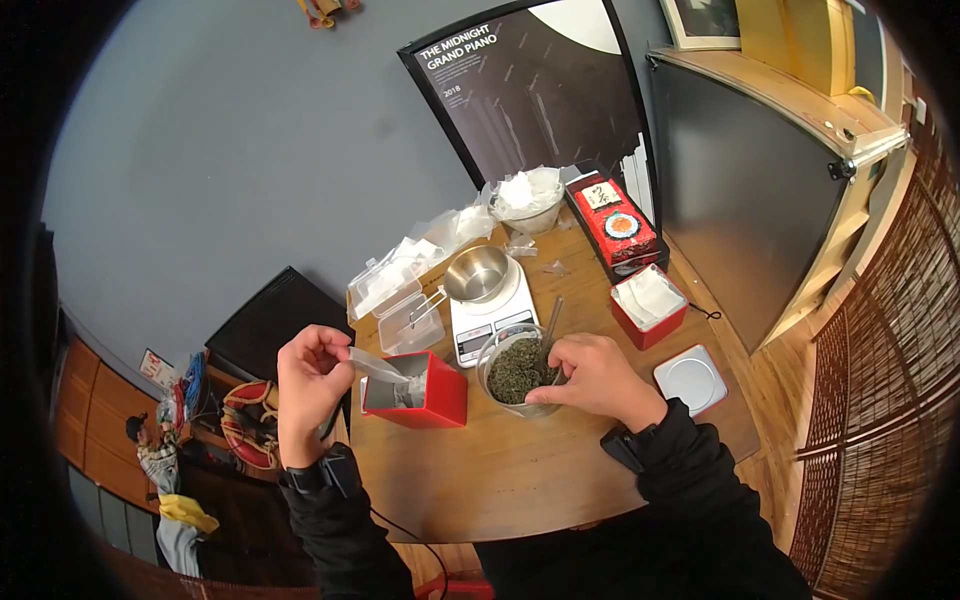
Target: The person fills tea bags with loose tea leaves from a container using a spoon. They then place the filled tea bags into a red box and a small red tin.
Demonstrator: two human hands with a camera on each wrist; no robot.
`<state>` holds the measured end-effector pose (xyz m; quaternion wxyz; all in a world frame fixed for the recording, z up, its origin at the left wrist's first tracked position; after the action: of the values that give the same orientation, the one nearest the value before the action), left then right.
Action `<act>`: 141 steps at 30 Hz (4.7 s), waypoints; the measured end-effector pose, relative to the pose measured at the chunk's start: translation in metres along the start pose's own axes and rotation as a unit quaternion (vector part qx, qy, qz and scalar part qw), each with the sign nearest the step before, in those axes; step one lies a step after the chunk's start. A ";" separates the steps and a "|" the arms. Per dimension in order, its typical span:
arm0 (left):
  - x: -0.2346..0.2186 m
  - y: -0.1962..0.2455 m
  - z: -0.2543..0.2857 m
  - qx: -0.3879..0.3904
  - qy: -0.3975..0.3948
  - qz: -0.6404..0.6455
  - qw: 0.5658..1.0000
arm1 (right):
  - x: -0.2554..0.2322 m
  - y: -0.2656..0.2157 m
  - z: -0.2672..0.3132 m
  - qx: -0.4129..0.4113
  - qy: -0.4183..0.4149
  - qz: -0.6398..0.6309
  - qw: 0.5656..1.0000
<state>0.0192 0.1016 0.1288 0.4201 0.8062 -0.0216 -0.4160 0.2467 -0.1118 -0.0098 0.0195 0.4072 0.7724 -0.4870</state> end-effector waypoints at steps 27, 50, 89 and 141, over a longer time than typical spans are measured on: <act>0.144 0.050 0.001 0.171 -0.120 0.050 0.977 | -0.003 -0.016 -0.002 -0.068 0.041 -0.027 0.996; 0.122 0.034 -0.004 0.136 -0.121 0.135 0.974 | 0.051 -0.024 -0.042 0.179 -0.206 -0.355 0.894; 0.145 0.016 -0.013 0.076 -0.125 0.330 0.933 | 0.000 -0.038 -0.056 0.096 0.114 -0.363 0.920; 0.145 0.000 -0.016 0.006 -0.151 0.331 0.932 | -0.002 -0.019 -0.055 0.136 0.101 -0.305 0.937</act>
<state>0.1253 0.0563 0.0392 0.5207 0.6838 -0.3528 -0.3700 0.2560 -0.0746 0.0340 -0.2640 0.1978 0.7838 -0.5261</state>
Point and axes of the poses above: each hand's wrist, its own z-axis away from the middle knuckle, its own x-axis out of the palm, y = z × x, the point moved 7 cm from there along -z, towards the middle knuckle, and after that the axes turned 7 degrees about -z, right-handed, at the moved point
